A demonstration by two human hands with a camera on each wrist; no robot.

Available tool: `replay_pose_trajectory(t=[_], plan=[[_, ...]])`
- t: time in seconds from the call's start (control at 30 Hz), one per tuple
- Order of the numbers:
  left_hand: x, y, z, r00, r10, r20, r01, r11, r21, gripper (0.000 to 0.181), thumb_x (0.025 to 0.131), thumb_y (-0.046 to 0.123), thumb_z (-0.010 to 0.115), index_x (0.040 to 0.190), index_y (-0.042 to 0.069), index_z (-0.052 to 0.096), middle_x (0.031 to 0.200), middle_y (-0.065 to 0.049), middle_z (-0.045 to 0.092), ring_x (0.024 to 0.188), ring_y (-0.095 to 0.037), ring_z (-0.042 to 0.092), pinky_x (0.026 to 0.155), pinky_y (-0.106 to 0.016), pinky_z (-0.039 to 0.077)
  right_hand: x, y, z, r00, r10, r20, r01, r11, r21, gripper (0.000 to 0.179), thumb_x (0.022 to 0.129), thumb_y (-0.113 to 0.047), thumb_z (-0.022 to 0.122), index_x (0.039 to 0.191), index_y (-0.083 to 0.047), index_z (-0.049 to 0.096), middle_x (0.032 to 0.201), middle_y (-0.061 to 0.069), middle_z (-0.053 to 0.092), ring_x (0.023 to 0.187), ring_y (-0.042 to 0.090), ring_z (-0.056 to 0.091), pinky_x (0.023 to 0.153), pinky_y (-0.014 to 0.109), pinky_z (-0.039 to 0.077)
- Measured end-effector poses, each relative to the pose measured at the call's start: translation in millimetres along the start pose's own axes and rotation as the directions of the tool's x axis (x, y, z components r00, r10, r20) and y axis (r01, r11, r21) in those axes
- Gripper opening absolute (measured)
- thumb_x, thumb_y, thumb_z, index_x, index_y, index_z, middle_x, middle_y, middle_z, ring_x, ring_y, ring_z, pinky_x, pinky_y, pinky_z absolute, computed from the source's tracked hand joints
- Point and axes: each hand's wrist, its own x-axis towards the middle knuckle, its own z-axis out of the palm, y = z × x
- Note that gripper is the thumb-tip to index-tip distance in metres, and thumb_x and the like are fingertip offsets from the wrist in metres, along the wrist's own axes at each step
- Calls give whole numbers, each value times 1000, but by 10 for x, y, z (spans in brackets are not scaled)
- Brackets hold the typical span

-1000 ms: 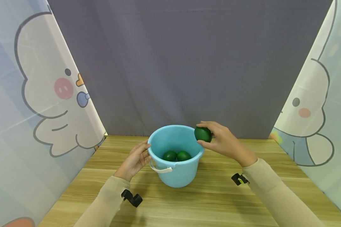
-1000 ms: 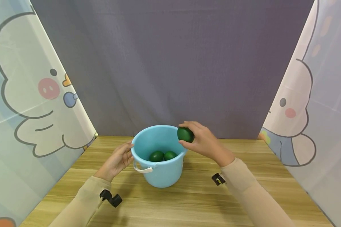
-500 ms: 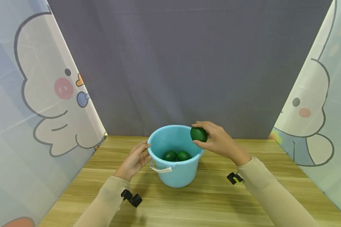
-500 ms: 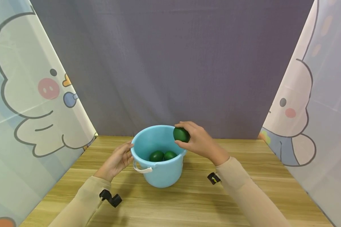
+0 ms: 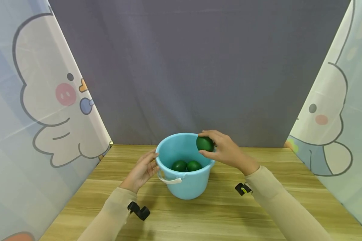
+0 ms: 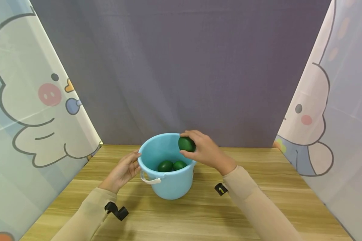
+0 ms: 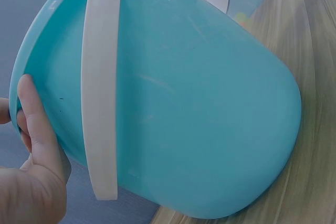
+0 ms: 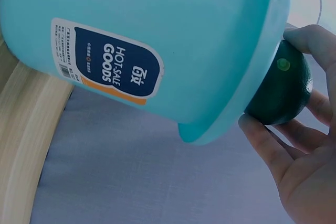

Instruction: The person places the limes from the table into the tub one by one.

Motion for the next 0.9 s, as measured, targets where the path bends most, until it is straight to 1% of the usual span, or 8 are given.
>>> replay_pose_trajectory(t=[0.2,0.63,0.8,0.9], plan=[[-1,-2,-9,1000,0,-1,0,1000,-1,51,104,9,46,152,-1,31,116,-8,49,77,-6,62,63,-12,55,24,6,51,1000,18,13,-18,1000,4,55,87,-25,80,134,-6,58,138,12,55,113,24,61,82,32,60],[1,4,-13,1000,1,2,-1,1000,3,51,104,10,46,153,0,31,116,-8,50,78,-6,62,64,-13,56,99,-24,137,998,40,37,-41,999,22,53,87,-25,80,133,-7,59,135,12,57,108,21,62,81,32,59],[-1,5,-20,1000,1,4,-1,1000,7,51,105,10,47,152,-1,31,114,-7,51,77,-5,61,64,-13,55,116,-50,153,997,63,47,-64,998,29,54,87,-25,80,133,-7,59,136,11,57,109,22,62,82,32,59],[1,3,-26,1000,0,1,0,1000,7,51,104,10,47,152,0,32,115,-8,50,77,-6,61,64,-13,55,133,-63,165,997,59,48,-60,998,35,54,87,-25,80,133,-7,60,135,11,57,109,23,61,82,34,59]])
